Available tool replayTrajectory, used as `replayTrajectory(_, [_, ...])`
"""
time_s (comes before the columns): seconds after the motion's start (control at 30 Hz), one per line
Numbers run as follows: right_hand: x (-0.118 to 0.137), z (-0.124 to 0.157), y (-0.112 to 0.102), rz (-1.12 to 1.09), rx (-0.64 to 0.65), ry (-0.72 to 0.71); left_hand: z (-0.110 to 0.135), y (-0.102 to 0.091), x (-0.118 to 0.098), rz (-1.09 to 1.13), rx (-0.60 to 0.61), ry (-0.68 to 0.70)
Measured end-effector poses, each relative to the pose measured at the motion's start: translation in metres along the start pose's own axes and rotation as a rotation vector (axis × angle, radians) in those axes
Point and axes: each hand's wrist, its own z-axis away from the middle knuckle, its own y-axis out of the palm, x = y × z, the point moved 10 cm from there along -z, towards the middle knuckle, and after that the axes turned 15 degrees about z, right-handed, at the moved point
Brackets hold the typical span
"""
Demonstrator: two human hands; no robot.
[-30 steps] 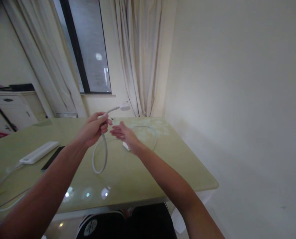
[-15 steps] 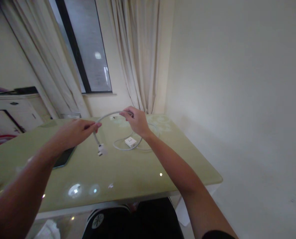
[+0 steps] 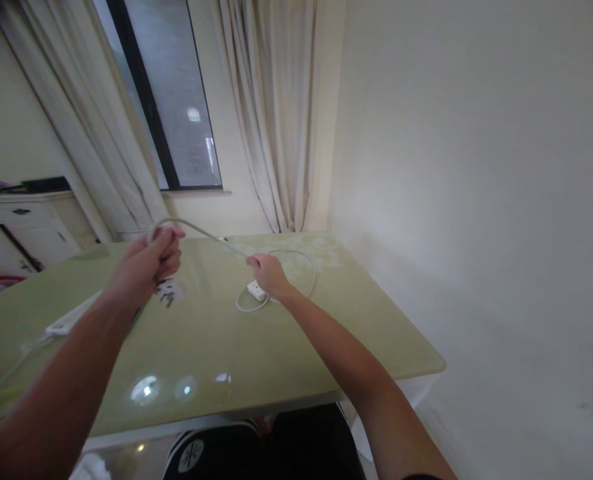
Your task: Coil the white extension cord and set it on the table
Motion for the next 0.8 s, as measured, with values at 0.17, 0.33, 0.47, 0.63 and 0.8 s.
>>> replayTrajectory(0.17, [0.091, 0.020, 0.028, 0.176, 0.227, -0.286, 0.003, 0.036, 0.035, -0.609, 0.162, 0.123])
replayTrajectory(0.33, [0.109, 0.030, 0.017, 0.068, 0.240, -0.349, 0.010, 0.031, 0.066, -0.926, 0.311, -0.032])
replayTrajectory(0.47, [0.073, 0.022, -0.003, -0.120, 0.140, -0.215, 0.015, 0.015, 0.073, -0.811, 0.285, -0.165])
replayTrajectory(0.63, [0.035, 0.022, -0.009, -0.299, 0.184, -0.180, 0.005, -0.029, 0.048, -0.432, -0.022, -0.195])
replayTrajectory(0.8, [-0.005, 0.015, -0.055, -0.109, -0.010, -0.180, -0.007, -0.092, 0.024, -0.170, -0.315, -0.163])
